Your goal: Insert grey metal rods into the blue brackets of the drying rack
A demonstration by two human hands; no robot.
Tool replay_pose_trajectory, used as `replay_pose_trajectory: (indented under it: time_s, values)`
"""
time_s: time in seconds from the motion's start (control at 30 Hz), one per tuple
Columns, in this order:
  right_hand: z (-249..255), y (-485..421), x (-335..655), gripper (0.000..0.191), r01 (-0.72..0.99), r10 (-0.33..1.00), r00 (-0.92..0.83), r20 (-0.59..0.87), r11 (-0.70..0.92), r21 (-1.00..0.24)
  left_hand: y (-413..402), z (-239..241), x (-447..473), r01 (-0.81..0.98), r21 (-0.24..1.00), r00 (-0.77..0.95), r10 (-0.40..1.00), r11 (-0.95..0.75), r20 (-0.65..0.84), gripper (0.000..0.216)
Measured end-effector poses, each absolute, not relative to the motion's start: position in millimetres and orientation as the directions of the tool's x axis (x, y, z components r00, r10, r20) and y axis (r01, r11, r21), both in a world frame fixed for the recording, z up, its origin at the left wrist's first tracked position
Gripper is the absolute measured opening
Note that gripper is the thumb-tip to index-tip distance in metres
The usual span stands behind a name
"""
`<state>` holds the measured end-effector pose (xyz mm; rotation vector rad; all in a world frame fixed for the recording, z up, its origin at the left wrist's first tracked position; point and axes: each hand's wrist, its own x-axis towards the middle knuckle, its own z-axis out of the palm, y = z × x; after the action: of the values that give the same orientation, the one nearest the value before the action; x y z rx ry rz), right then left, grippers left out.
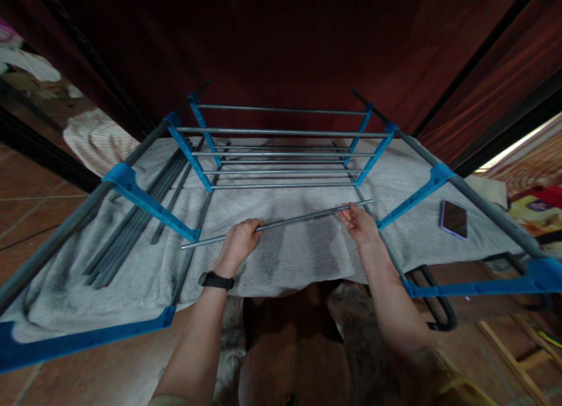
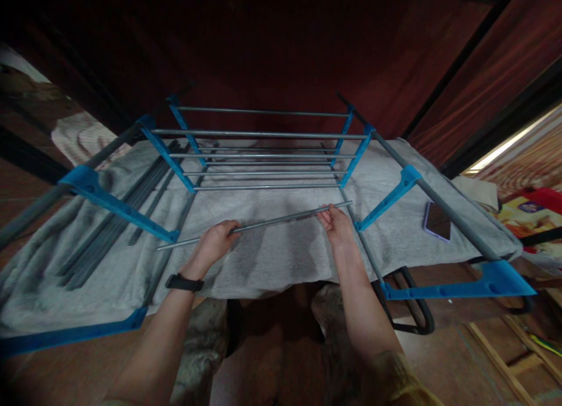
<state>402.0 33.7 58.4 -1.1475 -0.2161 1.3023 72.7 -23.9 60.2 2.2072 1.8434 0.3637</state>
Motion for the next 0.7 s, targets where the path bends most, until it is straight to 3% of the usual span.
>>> replay_pose_trajectory:
  time_s: [0.47, 0.7]
  values:
    - [60.5, 35.4, 400.2, 0.017, -0.647, 0.820, 0.310, -0.481, -0.189, -0.739, -24.4, 62.6, 74.2, 0.879, 0.433, 0.180, 0.980, -0.201, 0.089, 0.017]
    - [60.4, 35.7, 402.7, 0.019, -0.640, 0.815, 0.300, -0.495, -0.212, -0.738, -22.0, 59.7, 67.8, 0.886, 0.417, 0.190, 0.979, -0.203, 0.075, 0.020]
